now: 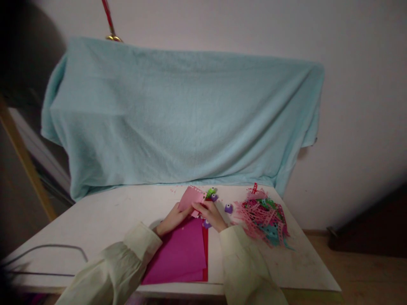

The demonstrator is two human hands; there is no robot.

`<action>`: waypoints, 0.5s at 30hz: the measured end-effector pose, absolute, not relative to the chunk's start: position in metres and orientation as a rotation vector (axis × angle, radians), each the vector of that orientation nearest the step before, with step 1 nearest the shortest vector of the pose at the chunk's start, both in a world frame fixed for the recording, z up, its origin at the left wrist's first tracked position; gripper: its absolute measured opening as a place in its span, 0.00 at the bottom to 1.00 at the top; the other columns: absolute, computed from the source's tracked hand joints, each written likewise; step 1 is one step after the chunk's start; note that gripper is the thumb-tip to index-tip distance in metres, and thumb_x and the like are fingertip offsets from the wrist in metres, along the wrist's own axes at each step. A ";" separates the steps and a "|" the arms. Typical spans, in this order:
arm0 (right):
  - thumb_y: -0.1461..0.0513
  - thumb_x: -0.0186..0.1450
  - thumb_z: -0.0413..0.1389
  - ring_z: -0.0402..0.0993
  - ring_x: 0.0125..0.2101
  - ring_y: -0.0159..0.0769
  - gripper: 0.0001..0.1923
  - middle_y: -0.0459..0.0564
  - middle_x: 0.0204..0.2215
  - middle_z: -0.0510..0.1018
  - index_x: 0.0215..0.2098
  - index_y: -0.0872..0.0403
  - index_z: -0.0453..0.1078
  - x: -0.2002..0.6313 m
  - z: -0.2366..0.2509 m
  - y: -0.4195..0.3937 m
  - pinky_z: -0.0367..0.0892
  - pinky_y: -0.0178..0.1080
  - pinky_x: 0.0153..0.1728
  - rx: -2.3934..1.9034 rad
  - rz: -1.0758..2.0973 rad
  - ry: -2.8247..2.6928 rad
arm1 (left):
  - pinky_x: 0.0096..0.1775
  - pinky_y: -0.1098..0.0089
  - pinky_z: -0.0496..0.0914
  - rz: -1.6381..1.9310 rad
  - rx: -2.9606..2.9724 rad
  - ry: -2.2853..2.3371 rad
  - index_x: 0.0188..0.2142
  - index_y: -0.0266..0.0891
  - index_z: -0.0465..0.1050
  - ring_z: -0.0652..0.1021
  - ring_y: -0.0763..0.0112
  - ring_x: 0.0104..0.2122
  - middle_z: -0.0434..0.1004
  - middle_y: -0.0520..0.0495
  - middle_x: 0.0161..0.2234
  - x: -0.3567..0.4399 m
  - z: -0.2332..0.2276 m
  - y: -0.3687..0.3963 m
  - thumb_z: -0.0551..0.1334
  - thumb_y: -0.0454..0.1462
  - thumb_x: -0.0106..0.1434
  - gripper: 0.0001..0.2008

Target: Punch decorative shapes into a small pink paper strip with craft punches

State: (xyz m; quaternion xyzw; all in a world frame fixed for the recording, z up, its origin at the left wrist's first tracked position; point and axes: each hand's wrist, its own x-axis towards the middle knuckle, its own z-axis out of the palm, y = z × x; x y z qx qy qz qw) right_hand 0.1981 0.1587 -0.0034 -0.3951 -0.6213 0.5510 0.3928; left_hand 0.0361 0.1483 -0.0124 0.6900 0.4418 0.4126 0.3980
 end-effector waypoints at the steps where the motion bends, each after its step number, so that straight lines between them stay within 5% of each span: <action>1: 0.48 0.58 0.54 0.55 0.18 0.26 0.20 0.42 0.17 0.63 0.23 0.56 0.67 0.198 -0.003 0.158 0.48 0.31 0.19 -1.005 1.400 -1.574 | 0.30 0.72 0.64 1.049 1.746 1.113 0.31 0.32 0.70 0.69 0.70 0.27 0.71 0.48 0.26 0.036 -0.012 0.148 0.50 0.51 0.62 0.23; 15: 0.47 0.59 0.53 0.50 0.16 0.25 0.20 0.40 0.16 0.55 0.23 0.54 0.61 0.198 0.001 0.158 0.45 0.31 0.16 -0.964 1.393 -1.480 | 0.23 0.75 0.56 1.077 1.705 1.176 0.23 0.34 0.65 0.61 0.76 0.21 0.60 0.54 0.19 0.037 -0.010 0.146 0.50 0.53 0.61 0.24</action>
